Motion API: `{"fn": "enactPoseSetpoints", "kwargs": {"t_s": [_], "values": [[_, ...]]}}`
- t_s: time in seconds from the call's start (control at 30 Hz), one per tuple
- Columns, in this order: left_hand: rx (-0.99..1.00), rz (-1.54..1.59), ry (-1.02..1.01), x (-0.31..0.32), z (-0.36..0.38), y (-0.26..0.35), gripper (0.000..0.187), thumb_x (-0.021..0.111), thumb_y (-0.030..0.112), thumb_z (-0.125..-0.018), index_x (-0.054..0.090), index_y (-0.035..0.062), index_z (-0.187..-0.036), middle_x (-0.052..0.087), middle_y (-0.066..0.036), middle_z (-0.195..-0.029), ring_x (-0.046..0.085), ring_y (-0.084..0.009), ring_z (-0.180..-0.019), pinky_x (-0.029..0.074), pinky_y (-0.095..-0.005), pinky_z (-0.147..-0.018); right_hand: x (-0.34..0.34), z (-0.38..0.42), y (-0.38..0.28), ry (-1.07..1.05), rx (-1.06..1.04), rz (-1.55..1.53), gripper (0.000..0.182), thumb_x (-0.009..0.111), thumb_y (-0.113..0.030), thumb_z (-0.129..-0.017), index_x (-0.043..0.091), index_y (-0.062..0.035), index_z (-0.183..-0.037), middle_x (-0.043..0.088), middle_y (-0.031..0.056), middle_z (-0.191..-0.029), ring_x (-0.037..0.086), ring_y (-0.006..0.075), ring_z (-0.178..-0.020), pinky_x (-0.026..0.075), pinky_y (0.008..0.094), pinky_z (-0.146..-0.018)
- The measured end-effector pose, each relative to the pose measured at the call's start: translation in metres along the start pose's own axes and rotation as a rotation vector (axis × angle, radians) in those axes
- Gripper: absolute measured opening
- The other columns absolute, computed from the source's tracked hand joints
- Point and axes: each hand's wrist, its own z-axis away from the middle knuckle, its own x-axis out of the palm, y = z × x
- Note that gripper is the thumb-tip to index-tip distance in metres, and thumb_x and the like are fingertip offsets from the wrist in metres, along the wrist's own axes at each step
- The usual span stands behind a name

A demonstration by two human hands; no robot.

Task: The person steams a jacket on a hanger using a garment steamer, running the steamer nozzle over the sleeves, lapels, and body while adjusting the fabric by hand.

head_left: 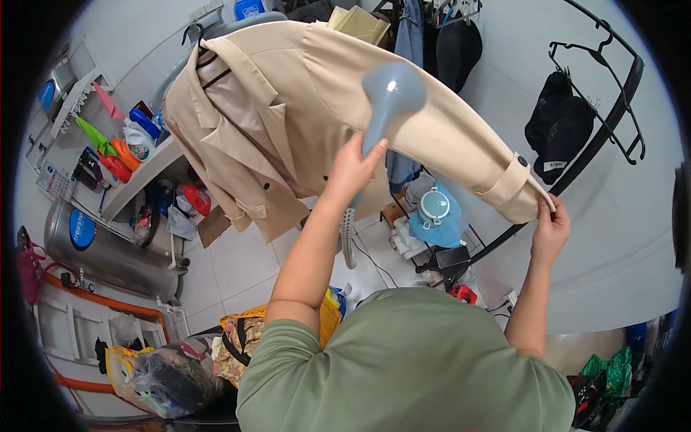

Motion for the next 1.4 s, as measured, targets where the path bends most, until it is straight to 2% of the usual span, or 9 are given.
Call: {"fn": "enactPoseSetpoints", "kwargs": {"t_s": [0.23, 0.33, 0.57, 0.67, 0.73, 0.9, 1.1, 1.33, 1.4], "values": [[-0.034, 0.015, 0.229, -0.047, -0.04, -0.001, 0.051, 0.065, 0.047, -0.094, 0.06, -0.0042, -0.098, 0.059, -0.009, -0.065, 0.062, -0.0168, -0.048, 0.049, -0.0314, -0.047, 0.002, 0.005, -0.009, 0.007, 0.003, -0.017, 0.02, 0.071, -0.015, -0.095, 0.071, 0.0034, -0.104, 0.067, 0.0019, -0.091, 0.057, 0.0073, -0.081, 0.046, 0.022, -0.073], [-0.066, 0.05, 0.176, -0.039, -0.029, 0.011, 0.048, 0.065, 0.046, -0.094, 0.06, -0.0019, -0.101, 0.056, -0.004, -0.07, 0.061, -0.0136, -0.053, 0.05, -0.0297, -0.049, 0.005, 0.004, -0.016, 0.013, 0.025, -0.005, 0.025, 0.071, -0.02, -0.096, 0.07, 0.0025, -0.108, 0.064, -0.0002, -0.088, 0.054, 0.0065, -0.079, 0.043, 0.0211, -0.069], [-0.012, 0.053, -0.075, 0.004, -0.007, 0.01, 0.049, 0.065, 0.045, -0.095, 0.061, -0.003, -0.104, 0.057, -0.005, -0.07, 0.061, -0.0132, -0.052, 0.049, -0.0297, -0.049, 0.005, 0.0, -0.004, -0.002, 0.029, -0.093, 0.024, 0.07, -0.019, -0.097, 0.07, 0.0014, -0.108, 0.063, -0.0017, -0.088, 0.053, 0.0057, -0.079, 0.042, 0.0199, -0.07], [-0.003, 0.023, 0.027, -0.004, -0.018, 0.007, 0.049, 0.065, 0.045, -0.095, 0.061, -0.003, -0.104, 0.057, -0.004, -0.069, 0.06, -0.0133, -0.051, 0.048, -0.0296, -0.048, 0.003, 0.0, -0.002, -0.015, 0.012, -0.069, 0.024, 0.07, -0.019, -0.097, 0.07, 0.0017, -0.108, 0.063, -0.0017, -0.088, 0.053, 0.0057, -0.078, 0.042, 0.0199, -0.069], [-0.008, 0.058, 0.11, -0.022, -0.028, 0.008, 0.051, 0.065, 0.045, -0.095, 0.06, -0.005, -0.1, 0.06, -0.01, -0.068, 0.061, -0.0162, -0.051, 0.05, -0.0321, -0.048, 0.003, 0.002, -0.003, -0.003, -0.002, -0.039, 0.024, 0.07, -0.019, -0.097, 0.07, 0.0018, -0.108, 0.063, -0.0017, -0.087, 0.052, 0.0056, -0.078, 0.041, 0.0202, -0.068], [-0.071, 0.065, 0.239, -0.061, -0.051, 0.007, 0.052, 0.065, 0.049, -0.094, 0.059, -0.0023, -0.101, 0.057, -0.005, -0.069, 0.059, -0.0143, -0.051, 0.049, -0.0311, -0.047, 0.002, 0.004, -0.007, 0.005, -0.008, -0.028, 0.024, 0.069, -0.018, -0.097, 0.07, 0.0024, -0.108, 0.063, -0.0014, -0.087, 0.052, 0.0056, -0.077, 0.041, 0.0207, -0.067], [-0.081, 0.1, 0.115, -0.041, -0.032, 0.004, 0.051, 0.065, 0.048, -0.095, 0.059, -0.0019, -0.101, 0.057, -0.005, -0.072, 0.059, -0.014, -0.052, 0.051, -0.0305, -0.049, 0.003, 0.0, -0.009, 0.029, 0.01, -0.078, 0.023, 0.07, -0.017, -0.096, 0.07, 0.0027, -0.108, 0.063, -0.0012, -0.087, 0.052, 0.0056, -0.076, 0.041, 0.0207, -0.066], [-0.087, 0.097, -0.154, 0.009, 0.005, 0.008, 0.051, 0.064, 0.047, -0.095, 0.06, -0.0006, -0.114, 0.059, -0.005, -0.078, 0.061, -0.0135, -0.058, 0.05, -0.0295, -0.051, 0.008, -0.002, -0.012, 0.0, -0.004, -0.074, 0.023, 0.07, -0.017, -0.096, 0.071, 0.0031, -0.108, 0.065, -0.0003, -0.089, 0.054, 0.0056, -0.078, 0.042, 0.0202, -0.067], [-0.071, 0.088, -0.237, 0.021, 0.013, 0.015, 0.052, 0.065, 0.046, -0.095, 0.06, -0.0001, -0.119, 0.061, -0.006, -0.081, 0.062, -0.0128, -0.06, 0.05, -0.0284, -0.052, 0.007, -0.004, -0.011, 0.002, 0.015, -0.078, 0.022, 0.07, -0.015, -0.096, 0.07, 0.0035, -0.107, 0.066, 0.0016, -0.091, 0.057, 0.0074, -0.082, 0.045, 0.0215, -0.072]]}}
